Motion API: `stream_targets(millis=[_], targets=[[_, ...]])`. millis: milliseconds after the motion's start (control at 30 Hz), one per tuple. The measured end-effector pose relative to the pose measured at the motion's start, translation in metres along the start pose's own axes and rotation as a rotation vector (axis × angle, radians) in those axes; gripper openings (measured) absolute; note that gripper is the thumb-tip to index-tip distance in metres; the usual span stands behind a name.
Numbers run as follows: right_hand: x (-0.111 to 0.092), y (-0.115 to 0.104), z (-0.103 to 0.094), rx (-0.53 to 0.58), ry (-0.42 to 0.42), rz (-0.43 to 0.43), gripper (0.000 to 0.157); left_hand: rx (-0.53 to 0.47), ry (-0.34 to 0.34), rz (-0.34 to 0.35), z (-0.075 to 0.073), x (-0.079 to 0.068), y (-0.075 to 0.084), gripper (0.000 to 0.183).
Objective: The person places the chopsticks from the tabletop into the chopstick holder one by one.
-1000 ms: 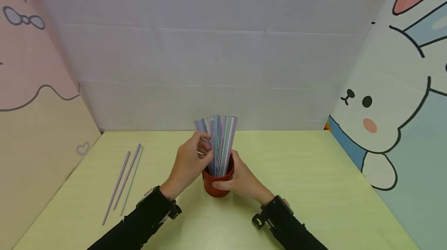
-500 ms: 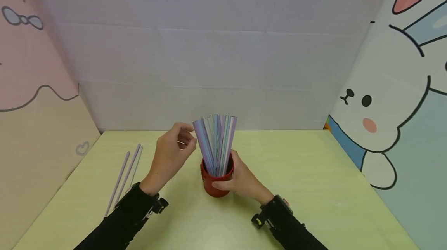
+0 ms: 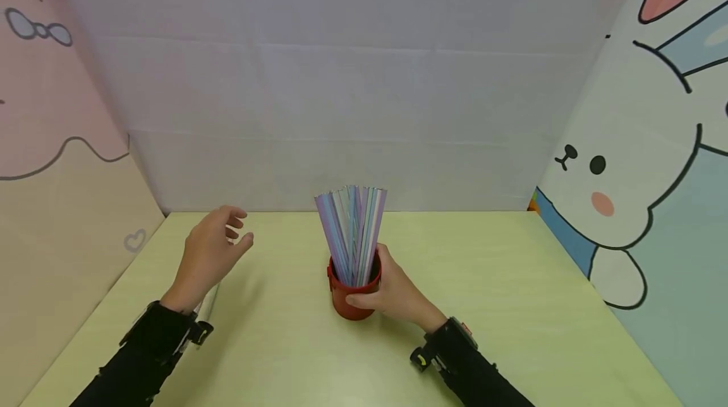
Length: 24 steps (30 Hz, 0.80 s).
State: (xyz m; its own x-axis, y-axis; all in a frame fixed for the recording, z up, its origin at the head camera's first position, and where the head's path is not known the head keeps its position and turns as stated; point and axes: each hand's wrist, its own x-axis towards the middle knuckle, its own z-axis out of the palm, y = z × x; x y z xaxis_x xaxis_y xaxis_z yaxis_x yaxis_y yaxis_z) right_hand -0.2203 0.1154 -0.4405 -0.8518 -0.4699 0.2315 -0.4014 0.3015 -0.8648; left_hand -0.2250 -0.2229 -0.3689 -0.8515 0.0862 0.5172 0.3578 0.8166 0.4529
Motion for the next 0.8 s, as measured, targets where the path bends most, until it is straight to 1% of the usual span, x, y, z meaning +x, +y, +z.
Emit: stream_targets(millis=[133, 233, 300, 400, 500, 567, 700, 800], targets=[[0.0, 0.003, 0.0, 0.001, -0.001, -0.008, 0.095, 0.059, -0.065, -0.013, 0.001, -0.009, -0.018, 0.037], [0.0, 0.003, 0.0, 0.0, 0.001, -0.014, 0.095, 0.083, -0.13, -0.043, 0.002, -0.015, -0.03, 0.039], [0.0, 0.003, 0.0, 0.002, 0.0, -0.011, 0.095, 0.09, -0.19, -0.074, 0.004, -0.018, -0.038, 0.041], [0.0, 0.003, 0.001, 0.007, -0.003, -0.002, 0.095, 0.102, -0.292, -0.121, 0.01, -0.023, -0.052, 0.043], [-0.001, 0.0, 0.0, 0.015, -0.003, -0.003, 0.095, 0.127, -0.364, -0.157, 0.018, -0.026, -0.064, 0.043], [-0.002, -0.01, -0.001, 0.019, -0.006, -0.007, 0.093, 0.14, -0.383, -0.172, 0.021, -0.028, -0.069, 0.043], [-0.006, -0.031, -0.004, 0.038, -0.016, -0.009, 0.09, 0.157, -0.368, -0.171, 0.025, -0.031, -0.071, 0.042], [-0.007, -0.034, -0.005, 0.045, -0.019, -0.007, 0.09, 0.152, -0.366, -0.18, 0.027, -0.031, -0.073, 0.041]])
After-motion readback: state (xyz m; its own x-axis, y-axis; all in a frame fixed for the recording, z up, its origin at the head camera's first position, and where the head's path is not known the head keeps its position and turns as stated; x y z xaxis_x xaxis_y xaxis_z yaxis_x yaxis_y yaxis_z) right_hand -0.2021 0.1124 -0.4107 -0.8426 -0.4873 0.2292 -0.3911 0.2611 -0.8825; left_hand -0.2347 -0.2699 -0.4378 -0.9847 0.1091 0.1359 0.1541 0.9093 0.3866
